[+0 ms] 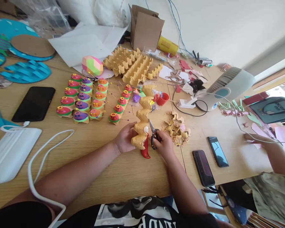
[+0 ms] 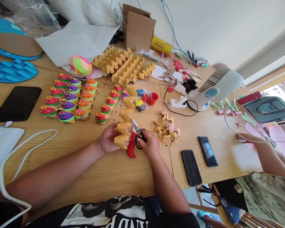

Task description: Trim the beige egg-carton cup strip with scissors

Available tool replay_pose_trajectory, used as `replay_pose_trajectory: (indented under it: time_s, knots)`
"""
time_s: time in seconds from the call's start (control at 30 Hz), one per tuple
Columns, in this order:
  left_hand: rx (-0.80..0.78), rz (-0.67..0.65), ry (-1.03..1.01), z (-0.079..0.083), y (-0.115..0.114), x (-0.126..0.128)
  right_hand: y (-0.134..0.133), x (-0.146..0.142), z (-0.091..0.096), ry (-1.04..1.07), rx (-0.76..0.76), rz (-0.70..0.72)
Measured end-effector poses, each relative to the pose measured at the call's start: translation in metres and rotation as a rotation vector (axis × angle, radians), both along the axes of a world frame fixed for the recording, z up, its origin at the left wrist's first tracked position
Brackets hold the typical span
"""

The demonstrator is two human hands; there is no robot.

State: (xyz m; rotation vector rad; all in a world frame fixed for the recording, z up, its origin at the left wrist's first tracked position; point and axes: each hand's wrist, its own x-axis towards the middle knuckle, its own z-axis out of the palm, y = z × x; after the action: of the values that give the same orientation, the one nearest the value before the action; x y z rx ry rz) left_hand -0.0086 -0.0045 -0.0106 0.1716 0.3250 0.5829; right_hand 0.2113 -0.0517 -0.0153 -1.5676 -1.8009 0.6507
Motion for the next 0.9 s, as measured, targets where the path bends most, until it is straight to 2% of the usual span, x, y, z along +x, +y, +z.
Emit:
replay_pose_trajectory:
  time_s: [0.17,0.3,0.57,0.7,0.9]
  knots:
    - [0.010,0.003,0.009,-0.001,-0.001,0.000,0.001,0.001,0.001,0.035,-0.023,-0.036]
    - [0.054,0.037,0.033,-0.001,-0.001,0.001,0.001,-0.002,0.001,0.145,-0.075,-0.087]
    - [0.080,0.087,0.054,-0.014,-0.002,0.005,-0.007,-0.006,0.006,0.533,-0.202,0.055]
    - [0.181,0.069,0.029,-0.020,-0.004,0.008,-0.008,-0.008,0.005,0.717,-0.240,0.021]
    - [0.400,0.003,0.043,-0.019,-0.012,0.016,-0.012,-0.017,-0.005,0.918,-0.267,0.008]
